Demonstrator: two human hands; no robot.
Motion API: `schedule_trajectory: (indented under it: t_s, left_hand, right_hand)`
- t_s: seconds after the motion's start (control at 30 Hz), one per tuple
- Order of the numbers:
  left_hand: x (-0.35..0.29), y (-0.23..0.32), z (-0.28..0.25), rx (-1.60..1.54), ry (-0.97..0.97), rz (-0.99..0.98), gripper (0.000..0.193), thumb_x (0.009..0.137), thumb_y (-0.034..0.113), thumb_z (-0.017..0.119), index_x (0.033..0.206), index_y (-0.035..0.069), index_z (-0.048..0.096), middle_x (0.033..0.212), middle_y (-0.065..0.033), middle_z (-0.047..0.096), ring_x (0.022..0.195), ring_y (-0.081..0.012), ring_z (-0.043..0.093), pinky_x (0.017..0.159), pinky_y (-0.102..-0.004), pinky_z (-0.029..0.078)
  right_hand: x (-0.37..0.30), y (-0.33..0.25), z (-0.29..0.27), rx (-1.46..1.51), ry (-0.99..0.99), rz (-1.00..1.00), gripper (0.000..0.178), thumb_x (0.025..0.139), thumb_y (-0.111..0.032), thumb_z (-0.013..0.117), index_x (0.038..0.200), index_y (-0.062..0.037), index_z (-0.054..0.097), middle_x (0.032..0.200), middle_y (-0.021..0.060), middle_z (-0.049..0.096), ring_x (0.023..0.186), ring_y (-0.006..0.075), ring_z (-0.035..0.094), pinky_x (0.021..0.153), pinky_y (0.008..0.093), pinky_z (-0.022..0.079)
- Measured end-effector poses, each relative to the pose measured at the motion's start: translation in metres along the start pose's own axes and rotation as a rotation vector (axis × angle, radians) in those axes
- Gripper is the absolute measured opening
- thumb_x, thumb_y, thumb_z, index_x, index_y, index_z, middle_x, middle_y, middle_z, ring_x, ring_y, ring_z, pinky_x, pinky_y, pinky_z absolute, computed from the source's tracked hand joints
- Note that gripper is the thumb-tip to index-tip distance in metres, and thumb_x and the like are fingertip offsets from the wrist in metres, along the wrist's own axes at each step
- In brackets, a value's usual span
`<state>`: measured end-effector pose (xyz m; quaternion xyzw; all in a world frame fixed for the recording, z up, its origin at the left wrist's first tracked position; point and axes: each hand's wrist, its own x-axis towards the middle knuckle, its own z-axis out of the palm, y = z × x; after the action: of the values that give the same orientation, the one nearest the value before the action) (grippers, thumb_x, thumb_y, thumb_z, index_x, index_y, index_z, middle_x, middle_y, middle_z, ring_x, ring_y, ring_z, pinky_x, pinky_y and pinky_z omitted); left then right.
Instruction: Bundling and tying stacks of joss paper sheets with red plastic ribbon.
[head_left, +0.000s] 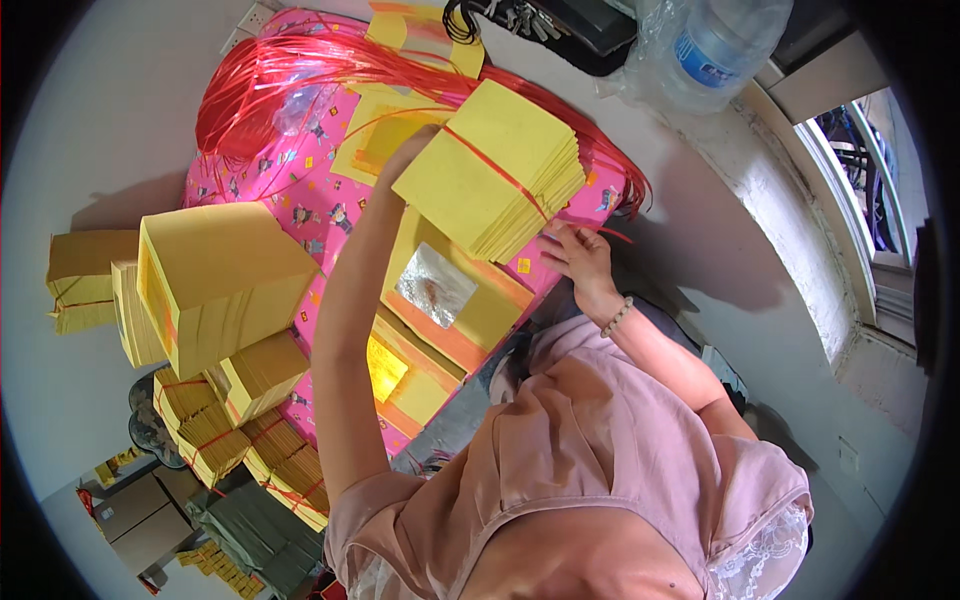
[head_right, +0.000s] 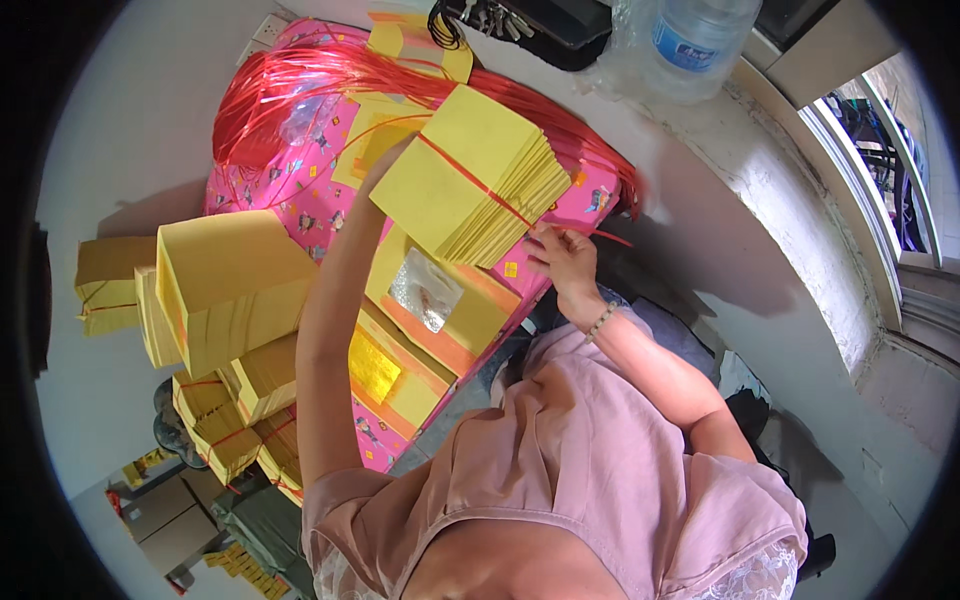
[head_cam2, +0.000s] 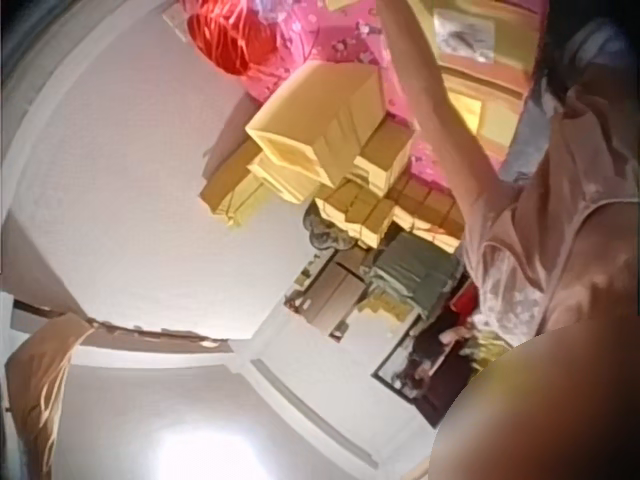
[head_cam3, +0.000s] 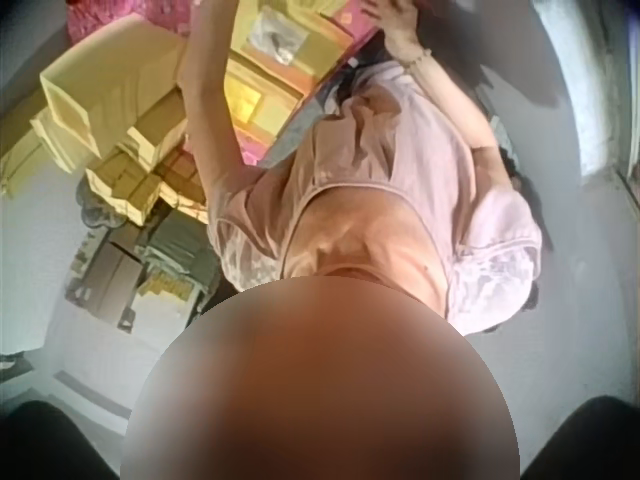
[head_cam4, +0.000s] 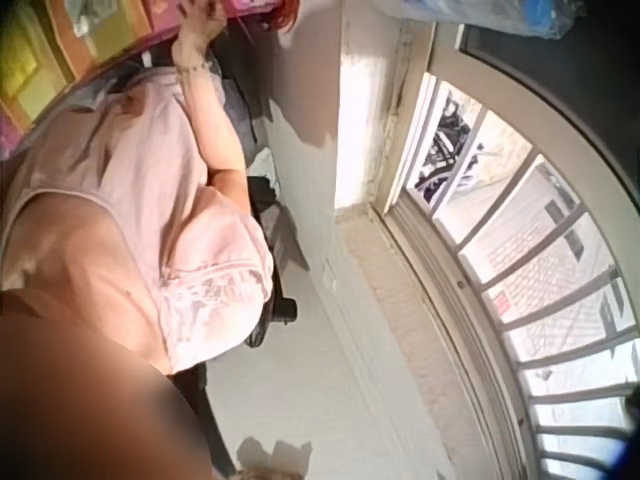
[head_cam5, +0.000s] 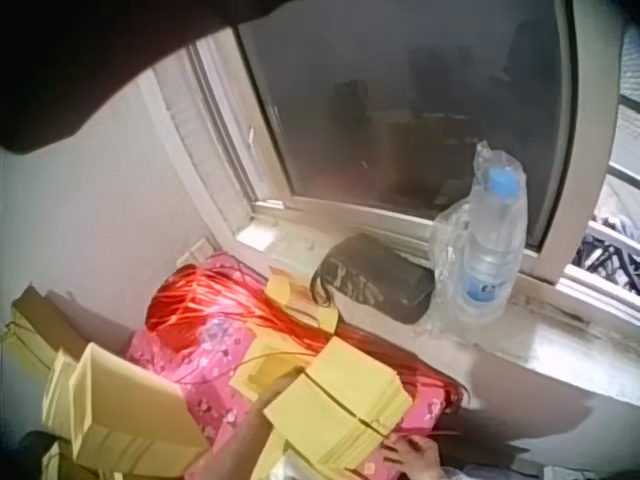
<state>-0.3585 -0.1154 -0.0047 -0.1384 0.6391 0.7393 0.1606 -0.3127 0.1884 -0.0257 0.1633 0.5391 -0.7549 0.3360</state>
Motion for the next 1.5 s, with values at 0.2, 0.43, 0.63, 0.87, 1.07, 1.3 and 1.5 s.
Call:
schedule_trajectory:
  t_s: [0.2, 0.43, 0.63, 0.87, 1.07, 1.3, 1.5]
  left_hand:
    - [-0.001, -0.009, 0.004, -0.063, 0.009, 0.033, 0.04, 0.091, 0.025, 0.063, 0.118, -0.004, 0.062, 0.103, -0.012, 0.07, 0.086, -0.0176, 0.069, 0.072, -0.0323, 0.056]
    - [-0.008, -0.009, 0.013, -0.145, 0.038, 0.082, 0.039, 0.093, 0.026, 0.062, 0.119, -0.004, 0.061, 0.103, -0.0119, 0.07, 0.086, -0.0177, 0.069, 0.072, -0.0321, 0.056]
    - [-0.013, -0.007, 0.018, -0.204, 0.065, 0.109, 0.039, 0.094, 0.026, 0.06, 0.119, -0.003, 0.06, 0.104, -0.0118, 0.07, 0.087, -0.0177, 0.068, 0.072, -0.032, 0.056]
    - [-0.022, -0.011, 0.022, -0.29, 0.11, 0.15, 0.038, 0.095, 0.026, 0.058, 0.12, -0.003, 0.059, 0.105, -0.0118, 0.069, 0.087, -0.0178, 0.068, 0.073, -0.0318, 0.056]
    - [-0.032, -0.011, 0.028, -0.373, 0.156, 0.206, 0.038, 0.096, 0.026, 0.057, 0.121, -0.002, 0.059, 0.105, -0.0117, 0.069, 0.088, -0.0179, 0.068, 0.073, -0.0317, 0.056]
    - [-0.044, -0.013, 0.035, -0.512, 0.208, 0.297, 0.037, 0.097, 0.026, 0.055, 0.122, -0.002, 0.058, 0.106, -0.0116, 0.069, 0.089, -0.0179, 0.068, 0.073, -0.0315, 0.056]
    - [-0.056, -0.016, 0.041, -0.681, 0.236, 0.422, 0.037, 0.098, 0.026, 0.054, 0.123, -0.001, 0.057, 0.107, -0.0115, 0.069, 0.089, -0.018, 0.068, 0.073, -0.0314, 0.056]
  right_hand:
    - [0.001, 0.001, -0.001, 0.024, -0.005, 0.012, 0.028, 0.097, -0.027, 0.061, 0.11, -0.0031, 0.063, 0.112, 0.0107, 0.068, 0.096, 0.0209, 0.068, 0.075, 0.0304, 0.055]
    - [0.002, 0.003, 0.001, 0.052, 0.005, 0.039, 0.023, 0.096, -0.026, 0.063, 0.106, -0.0058, 0.064, 0.108, 0.0078, 0.07, 0.095, 0.017, 0.068, 0.074, 0.0281, 0.054]
    - [0.005, 0.016, 0.004, 0.106, 0.016, -0.032, 0.023, 0.095, -0.025, 0.064, 0.107, -0.0049, 0.064, 0.111, 0.0085, 0.069, 0.101, 0.0186, 0.066, 0.085, 0.0305, 0.051]
    - [0.009, 0.023, 0.005, 0.13, 0.017, -0.107, 0.021, 0.095, -0.022, 0.065, 0.105, -0.0041, 0.063, 0.107, 0.0075, 0.067, 0.101, 0.018, 0.065, 0.089, 0.0319, 0.052]
    - [0.02, 0.012, 0.012, 0.235, 0.02, -0.19, 0.022, 0.096, -0.022, 0.062, 0.104, -0.0014, 0.061, 0.103, 0.0088, 0.067, 0.097, 0.0182, 0.065, 0.089, 0.0337, 0.053]
    - [0.042, -0.022, 0.022, 0.063, 0.037, -0.329, 0.017, 0.096, -0.022, 0.063, 0.1, -0.0062, 0.061, 0.094, -0.0008, 0.062, 0.085, 0.008, 0.055, 0.078, 0.028, 0.047]
    - [0.063, -0.057, 0.045, -0.063, -0.101, -0.61, 0.01, 0.097, -0.013, 0.059, 0.095, -0.0039, 0.061, 0.088, -0.0005, 0.061, 0.086, 0.007, 0.054, 0.081, 0.0237, 0.044]
